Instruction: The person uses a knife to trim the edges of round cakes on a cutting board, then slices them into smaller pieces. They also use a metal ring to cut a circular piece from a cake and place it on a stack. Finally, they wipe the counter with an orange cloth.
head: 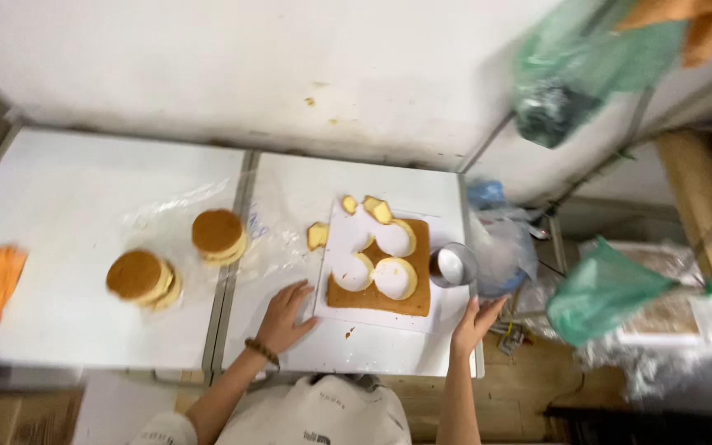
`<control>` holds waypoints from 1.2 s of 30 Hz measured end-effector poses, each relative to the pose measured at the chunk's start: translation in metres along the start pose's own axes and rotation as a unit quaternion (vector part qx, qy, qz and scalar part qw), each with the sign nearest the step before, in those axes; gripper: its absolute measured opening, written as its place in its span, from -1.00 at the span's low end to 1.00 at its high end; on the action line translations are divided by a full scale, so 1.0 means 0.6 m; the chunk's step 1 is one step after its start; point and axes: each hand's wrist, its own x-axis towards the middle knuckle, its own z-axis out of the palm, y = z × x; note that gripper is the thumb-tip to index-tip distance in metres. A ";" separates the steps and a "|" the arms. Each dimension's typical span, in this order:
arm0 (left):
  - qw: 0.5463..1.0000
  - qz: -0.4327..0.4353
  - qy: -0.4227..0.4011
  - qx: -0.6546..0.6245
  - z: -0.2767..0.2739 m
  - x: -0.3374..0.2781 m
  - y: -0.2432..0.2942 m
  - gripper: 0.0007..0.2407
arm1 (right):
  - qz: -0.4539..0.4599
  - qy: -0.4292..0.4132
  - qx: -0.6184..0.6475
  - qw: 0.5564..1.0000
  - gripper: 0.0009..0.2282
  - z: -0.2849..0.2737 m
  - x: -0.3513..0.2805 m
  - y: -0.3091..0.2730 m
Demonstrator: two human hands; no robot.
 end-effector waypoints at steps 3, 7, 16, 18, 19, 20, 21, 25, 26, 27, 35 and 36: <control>0.998 0.016 -0.040 -0.050 -0.016 -0.015 0.015 -0.49 | -0.014 0.087 -0.014 0.996 -0.31 -0.063 -0.106 0.031; 0.986 0.090 -0.120 -0.077 -0.004 -0.034 0.028 -0.56 | 0.095 0.183 -0.110 0.972 -0.42 -0.141 -0.320 0.058; 0.881 0.329 -0.331 -0.075 0.115 -0.030 0.108 -0.80 | 0.493 0.350 -0.175 0.777 -0.67 -0.303 -0.855 0.054; 0.875 0.358 -0.311 -0.093 0.135 -0.027 0.146 -0.82 | 0.530 0.410 -0.075 0.738 -0.48 -0.334 -0.966 0.077; 0.861 0.377 -0.327 -0.100 0.142 -0.028 0.164 -0.82 | 0.534 0.434 -0.067 0.722 -0.48 -0.344 -1.013 0.102; 0.856 0.382 -0.335 -0.091 0.149 -0.029 0.183 -0.80 | 0.475 0.499 -0.026 0.724 -0.54 -0.352 -1.061 0.128; 0.856 0.382 -0.340 -0.080 0.157 -0.036 0.199 -0.79 | 0.411 0.555 0.009 0.723 -0.56 -0.367 -1.108 0.155; 0.812 0.427 -0.392 -0.064 0.195 -0.076 0.238 -0.77 | 0.304 0.638 0.033 0.706 -0.56 -0.408 -1.207 0.221; 0.805 0.430 -0.404 -0.060 0.203 -0.093 0.249 -0.77 | 0.299 0.652 -0.002 0.696 -0.53 -0.426 -1.216 0.226; 0.800 0.429 -0.415 -0.056 0.209 -0.113 0.256 -0.77 | 0.295 0.663 -0.039 0.687 -0.48 -0.446 -1.225 0.231; 0.834 0.314 -0.452 -0.036 0.418 -0.289 0.304 -0.50 | 0.248 0.580 -0.463 0.623 -0.43 -0.802 -1.272 0.117; 0.843 0.242 -0.479 -0.039 0.466 -0.314 0.310 -0.40 | 0.218 0.573 -0.524 0.591 -0.41 -0.873 -1.292 0.108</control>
